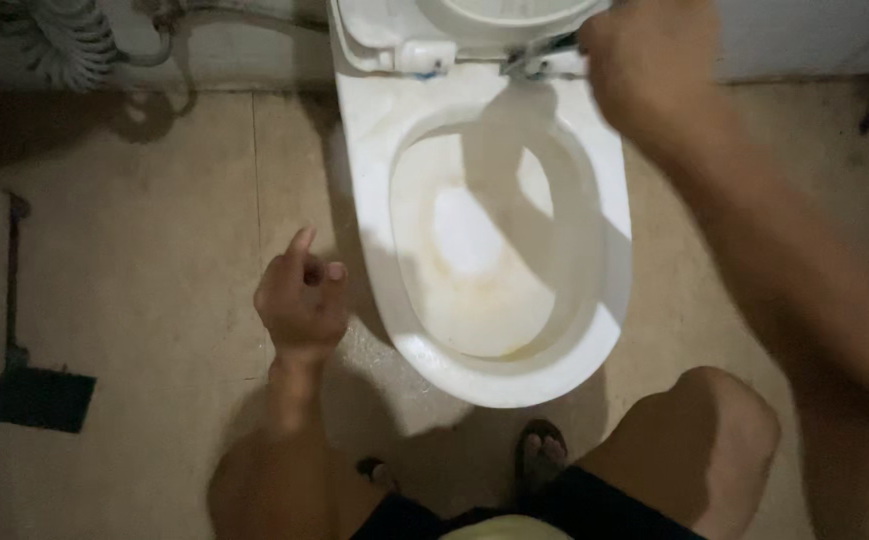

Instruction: The person scrubs the inside of a toilet bowl with a small brush, then uses a long-handled toilet brush to scrub the bowl and the floor around the base. The task involves repeated scrubbing motions and tool switching.

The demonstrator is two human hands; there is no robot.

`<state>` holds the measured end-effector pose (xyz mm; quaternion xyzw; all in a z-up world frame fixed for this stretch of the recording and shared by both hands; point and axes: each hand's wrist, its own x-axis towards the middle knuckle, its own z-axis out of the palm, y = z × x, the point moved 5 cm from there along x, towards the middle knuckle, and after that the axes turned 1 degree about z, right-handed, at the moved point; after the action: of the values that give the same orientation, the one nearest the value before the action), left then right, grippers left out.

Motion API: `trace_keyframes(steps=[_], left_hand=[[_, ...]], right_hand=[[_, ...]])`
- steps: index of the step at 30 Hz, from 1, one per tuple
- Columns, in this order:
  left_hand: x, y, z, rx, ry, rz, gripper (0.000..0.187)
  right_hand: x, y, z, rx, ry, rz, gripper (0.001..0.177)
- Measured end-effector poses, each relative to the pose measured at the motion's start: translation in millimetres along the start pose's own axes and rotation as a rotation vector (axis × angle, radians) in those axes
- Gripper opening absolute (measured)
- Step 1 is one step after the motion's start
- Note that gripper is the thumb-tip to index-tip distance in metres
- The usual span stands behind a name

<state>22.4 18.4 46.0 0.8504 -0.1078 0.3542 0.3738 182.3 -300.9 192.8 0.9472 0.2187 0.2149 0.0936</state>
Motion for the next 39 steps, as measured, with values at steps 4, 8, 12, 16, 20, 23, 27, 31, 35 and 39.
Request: trace_keyframes(steps=[4,8,12,16,20,23,27,31,35,39], left_hand=[[-7,-1,-1,-0.016,-0.01,0.051,0.038],[0,3,5,-0.036,0.01,0.081,0.043],[-4,12,3,-0.006,-0.045,0.077,0.049],[0,15,5,-0.057,-0.023,0.052,0.051],[4,13,12,-0.053,-0.036,0.049,0.049],[1,12,6,-0.034,-0.042,0.027,0.048],[-2,12,7,-0.028,-0.067,0.003,0.045],[-7,3,12,-0.075,-0.06,-0.047,0.044],[-3,7,16,0.063,-0.018,0.099,0.038],[-8,10,4,0.012,-0.001,0.036,0.039]], right_hand=[[-9,18,1,0.239,-0.237,0.37,0.024],[-3,14,-12,0.334,-0.097,0.301,0.032],[7,-11,4,-0.02,-0.162,0.136,0.018],[8,-5,5,0.314,-0.246,0.366,0.024],[16,-15,-7,0.069,-0.19,0.167,0.022],[18,-8,-14,0.188,-0.253,0.336,0.031],[2,10,4,0.425,-0.237,0.531,0.026],[-17,37,25,0.341,-0.154,0.294,0.022],[-26,22,44,0.219,-0.004,0.168,0.024],[-45,48,52,0.466,-0.107,0.479,0.011]])
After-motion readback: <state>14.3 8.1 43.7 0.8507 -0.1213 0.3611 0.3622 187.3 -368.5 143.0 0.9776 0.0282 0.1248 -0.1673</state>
